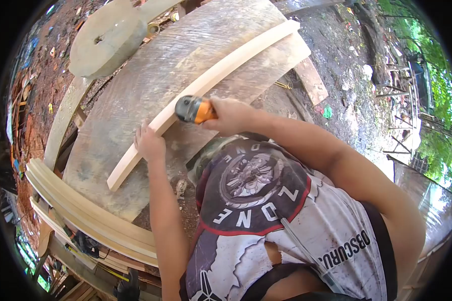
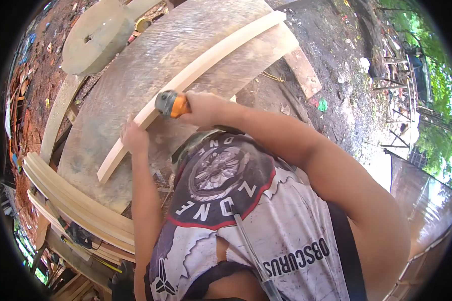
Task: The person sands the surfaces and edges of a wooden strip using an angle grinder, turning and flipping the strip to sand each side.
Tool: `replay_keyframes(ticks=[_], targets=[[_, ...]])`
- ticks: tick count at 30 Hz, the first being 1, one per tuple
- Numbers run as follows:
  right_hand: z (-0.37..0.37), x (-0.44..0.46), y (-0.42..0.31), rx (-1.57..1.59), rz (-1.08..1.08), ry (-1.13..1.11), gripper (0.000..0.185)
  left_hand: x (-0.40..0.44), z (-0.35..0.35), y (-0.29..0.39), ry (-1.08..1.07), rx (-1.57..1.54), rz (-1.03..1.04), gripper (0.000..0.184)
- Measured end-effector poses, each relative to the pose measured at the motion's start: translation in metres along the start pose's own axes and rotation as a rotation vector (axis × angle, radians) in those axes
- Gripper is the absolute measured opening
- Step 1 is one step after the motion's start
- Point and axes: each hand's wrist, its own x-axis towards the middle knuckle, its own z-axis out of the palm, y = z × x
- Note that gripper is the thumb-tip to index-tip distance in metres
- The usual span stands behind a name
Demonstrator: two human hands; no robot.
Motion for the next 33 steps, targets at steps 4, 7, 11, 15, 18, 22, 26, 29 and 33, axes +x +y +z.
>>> replay_keyframes(ticks=[4,7,11,15,18,22,26,29,33], targets=[[-0.049,-0.013,0.042,0.063,0.174,0.141,0.06,-0.006,0.008,-0.006,0.042,-0.003,-0.002,0.039],[-0.091,-0.009,0.111,0.109,0.207,0.201,0.057,-0.003,0.001,0.006,0.015,-0.004,-0.036,0.037],[-0.127,-0.009,0.17,0.217,0.2,0.336,0.056,-0.011,0.003,-0.016,0.01,0.022,-0.004,0.035],[-0.182,-0.016,0.215,0.183,0.406,0.424,0.055,-0.008,-0.002,-0.014,-0.001,0.026,0.03,0.037],[-0.212,-0.015,0.249,0.175,0.459,0.461,0.047,-0.01,-0.009,-0.011,-0.003,0.04,0.037,0.04],[-0.251,-0.005,0.313,0.149,0.366,0.567,0.043,-0.008,-0.004,-0.02,-0.006,0.033,0.018,0.044],[-0.287,-0.003,0.35,0.301,0.423,0.638,0.047,-0.009,-0.011,-0.013,-0.018,0.045,-0.002,0.049],[-0.303,0.008,0.381,0.288,0.528,0.821,0.048,-0.008,-0.006,-0.024,-0.056,0.072,-0.005,0.051],[-0.266,-0.012,0.407,0.737,0.308,1.025,0.041,0.0,0.0,-0.033,-0.095,-0.099,-0.187,0.048]])
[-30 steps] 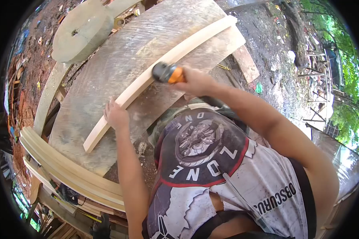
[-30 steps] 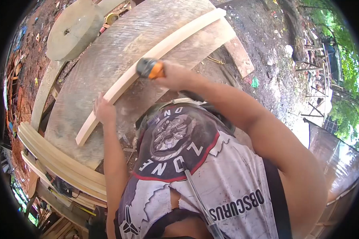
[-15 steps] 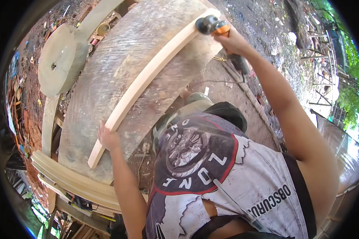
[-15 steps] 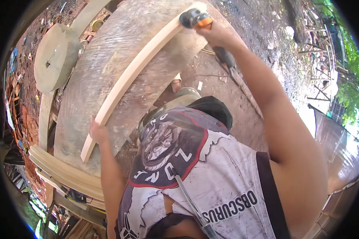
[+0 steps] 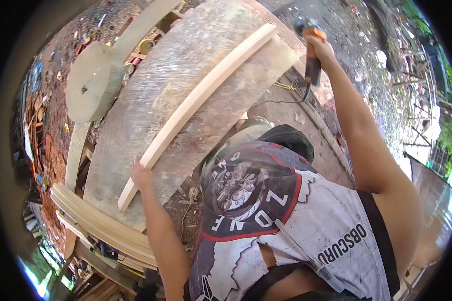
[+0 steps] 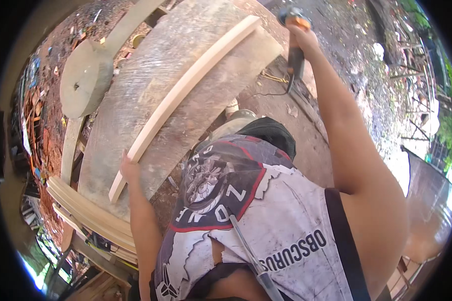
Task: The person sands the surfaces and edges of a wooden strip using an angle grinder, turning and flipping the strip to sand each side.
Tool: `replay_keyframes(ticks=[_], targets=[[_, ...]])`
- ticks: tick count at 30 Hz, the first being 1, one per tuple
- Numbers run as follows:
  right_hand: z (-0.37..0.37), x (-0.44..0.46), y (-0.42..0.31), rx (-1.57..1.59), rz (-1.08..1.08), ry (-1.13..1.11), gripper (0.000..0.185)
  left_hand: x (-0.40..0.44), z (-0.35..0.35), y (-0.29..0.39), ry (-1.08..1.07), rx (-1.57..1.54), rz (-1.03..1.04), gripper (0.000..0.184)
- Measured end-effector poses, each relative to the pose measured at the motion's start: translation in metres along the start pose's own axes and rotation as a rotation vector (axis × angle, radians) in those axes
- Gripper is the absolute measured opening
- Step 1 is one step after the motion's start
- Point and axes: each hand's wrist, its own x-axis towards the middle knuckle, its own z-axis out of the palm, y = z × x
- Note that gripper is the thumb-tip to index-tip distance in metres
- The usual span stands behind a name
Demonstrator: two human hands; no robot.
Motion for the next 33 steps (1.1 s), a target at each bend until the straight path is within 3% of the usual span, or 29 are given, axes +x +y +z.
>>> replay_keyframes(ticks=[3,5,8,9,13,15,19,21,27,31,33], targets=[[-0.013,-0.043,0.0,0.465,0.277,-0.184,0.028,0.006,-0.028,0.038,-0.105,0.122,0.055,0.042],[-0.006,-0.066,0.0,0.542,0.264,-0.2,0.029,0.027,-0.027,0.058,-0.162,0.054,0.04,0.041],[0.013,-0.086,-0.006,0.627,0.236,-0.214,0.032,0.054,-0.014,0.104,0.01,-0.232,0.128,0.033],[0.02,-0.092,-0.009,0.573,0.223,-0.204,0.034,0.059,-0.009,0.121,0.09,-0.349,0.111,0.031],[0.052,-0.13,-0.03,0.391,0.145,-0.249,0.035,0.075,0.002,0.134,0.068,-0.397,0.052,0.032],[0.072,-0.134,-0.034,0.165,0.026,-0.248,0.032,0.081,0.021,0.131,0.149,-0.285,0.335,0.033],[0.12,-0.151,-0.046,-0.162,-0.037,-0.363,0.04,0.076,0.032,0.132,0.31,-0.135,0.523,0.036],[0.146,-0.175,-0.058,-0.302,-0.081,-0.443,0.047,0.086,0.039,0.115,-0.038,-0.222,0.423,0.042],[0.206,-0.235,-0.059,-0.538,-0.14,-0.675,0.058,0.009,0.005,0.091,-0.05,-0.409,0.304,0.034],[0.245,-0.289,-0.066,-0.566,-0.245,-0.911,0.064,0.012,-0.004,0.081,0.016,-0.496,0.167,0.029],[0.253,-0.32,-0.095,-0.697,-0.268,-1.018,0.065,0.035,0.0,0.078,-0.056,-0.517,-0.242,0.04]])
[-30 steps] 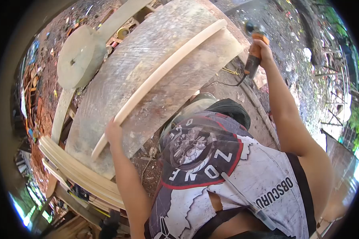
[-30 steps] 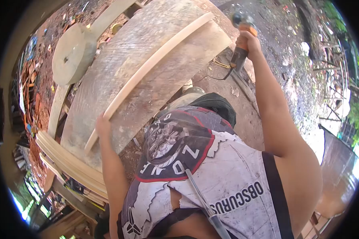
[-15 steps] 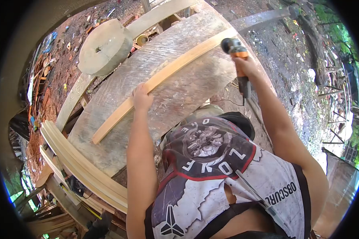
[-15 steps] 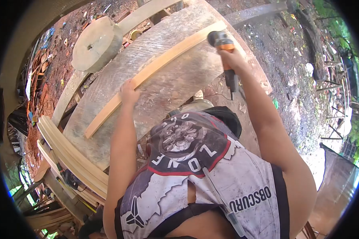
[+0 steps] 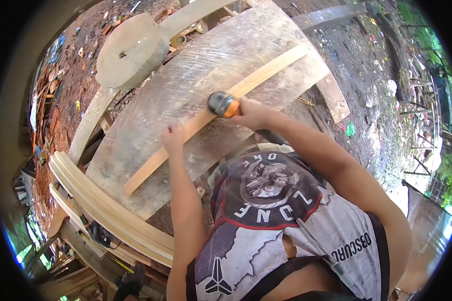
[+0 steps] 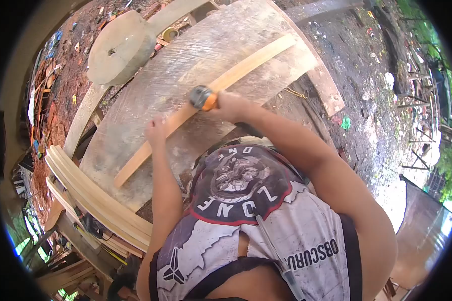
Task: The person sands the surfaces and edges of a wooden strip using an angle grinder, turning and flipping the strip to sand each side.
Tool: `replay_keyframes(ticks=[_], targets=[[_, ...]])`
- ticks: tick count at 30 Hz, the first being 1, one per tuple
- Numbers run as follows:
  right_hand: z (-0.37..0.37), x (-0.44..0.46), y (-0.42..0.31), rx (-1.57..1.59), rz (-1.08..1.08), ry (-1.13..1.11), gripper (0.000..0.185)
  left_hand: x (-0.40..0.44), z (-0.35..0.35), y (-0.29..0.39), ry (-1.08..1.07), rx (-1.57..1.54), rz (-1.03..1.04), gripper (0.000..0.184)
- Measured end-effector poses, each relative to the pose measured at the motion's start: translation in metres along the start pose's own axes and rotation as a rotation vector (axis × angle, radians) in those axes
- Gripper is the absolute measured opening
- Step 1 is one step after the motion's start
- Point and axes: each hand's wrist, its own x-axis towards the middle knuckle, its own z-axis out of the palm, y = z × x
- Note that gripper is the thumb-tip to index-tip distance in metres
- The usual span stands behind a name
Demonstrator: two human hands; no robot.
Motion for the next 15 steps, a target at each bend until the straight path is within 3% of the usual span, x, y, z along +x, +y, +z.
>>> replay_keyframes(ticks=[1,3,4,6,10,13,15], targets=[[0.011,0.001,-0.006,0.005,0.014,-0.004,0.065,0.006,0.009,0.0,-0.015,0.004,-0.003,0.04],[0.025,0.003,-0.013,-0.025,-0.012,-0.034,0.067,0.014,0.026,0.002,0.298,-0.183,-0.179,0.055],[0.023,0.003,-0.009,-0.025,-0.01,-0.052,0.067,0.015,0.034,0.001,0.286,-0.173,-0.182,0.055],[0.011,-0.001,0.006,-0.013,0.035,0.001,0.064,0.01,0.049,0.01,0.382,0.282,-0.116,0.062],[-0.043,-0.008,0.069,0.019,0.2,0.139,0.053,0.009,0.046,0.016,0.341,0.326,-0.064,0.066],[-0.091,-0.007,0.135,0.344,0.066,0.268,0.039,0.011,0.044,0.013,0.322,0.416,-0.116,0.068],[-0.138,-0.014,0.145,0.283,0.266,0.268,0.044,0.011,0.041,0.018,0.313,0.476,-0.142,0.069]])
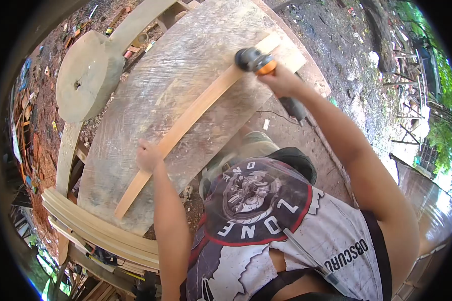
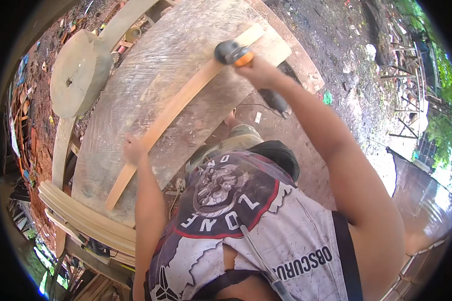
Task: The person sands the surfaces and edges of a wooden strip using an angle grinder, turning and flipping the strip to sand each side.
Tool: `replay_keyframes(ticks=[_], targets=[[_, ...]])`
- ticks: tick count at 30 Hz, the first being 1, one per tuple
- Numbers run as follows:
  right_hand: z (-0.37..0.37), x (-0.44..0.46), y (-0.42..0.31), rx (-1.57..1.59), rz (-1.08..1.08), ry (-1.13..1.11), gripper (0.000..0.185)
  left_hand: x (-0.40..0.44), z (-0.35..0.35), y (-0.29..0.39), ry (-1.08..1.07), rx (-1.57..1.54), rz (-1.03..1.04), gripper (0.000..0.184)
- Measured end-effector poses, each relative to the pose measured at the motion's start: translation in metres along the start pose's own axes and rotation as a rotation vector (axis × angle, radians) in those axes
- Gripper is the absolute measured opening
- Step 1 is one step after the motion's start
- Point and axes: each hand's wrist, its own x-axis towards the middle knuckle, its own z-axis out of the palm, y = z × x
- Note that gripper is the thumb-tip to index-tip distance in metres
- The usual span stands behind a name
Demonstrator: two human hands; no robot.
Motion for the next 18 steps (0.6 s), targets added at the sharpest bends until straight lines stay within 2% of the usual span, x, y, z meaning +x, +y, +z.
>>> replay_keyframes(ticks=[2,6,8,10,11,12,13,14,15,16,17,18], targets=[[-0.027,0.028,0.038,0.004,-0.027,0.09,0.043,0.003,0.005,-0.003,-0.002,0.012,-0.023,0.069],[-0.082,0.051,0.067,-0.025,0.054,0.121,0.041,-0.001,-0.002,0.005,-0.013,0.025,-0.061,0.069],[-0.092,0.064,0.08,0.002,-0.036,0.186,0.039,0.002,-0.001,0.002,-0.014,0.049,-0.072,0.068],[-0.099,0.083,0.095,-0.095,0.04,0.252,0.036,0.005,0.014,-0.006,-0.003,0.084,-0.039,0.066],[-0.099,0.08,0.091,-0.033,-0.027,0.274,0.032,0.007,0.019,-0.009,0.029,0.101,-0.014,0.065],[-0.093,0.072,0.079,0.035,-0.111,0.277,0.029,0.001,0.005,0.006,-0.125,0.094,-0.161,0.064],[-0.087,0.058,0.056,0.009,-0.106,0.215,0.028,-0.006,-0.007,0.018,-0.142,0.011,-0.192,0.065],[-0.079,0.057,0.054,0.029,-0.196,0.155,0.028,0.001,0.017,-0.002,-0.204,-0.161,-0.197,0.065],[-0.064,0.068,0.07,0.188,-0.305,0.131,0.025,0.007,0.021,-0.009,-0.211,-0.164,-0.231,0.07],[-0.056,0.089,0.097,0.275,-0.394,0.094,0.022,0.013,0.051,-0.028,-0.116,-0.013,-0.066,0.069],[-0.053,0.091,0.101,0.225,-0.202,0.083,0.021,0.0,-0.001,0.005,-0.084,0.006,-0.095,0.063],[-0.028,0.086,0.094,0.344,-0.211,0.208,0.02,-0.001,-0.017,0.007,-0.062,-0.027,0.017,0.062]])
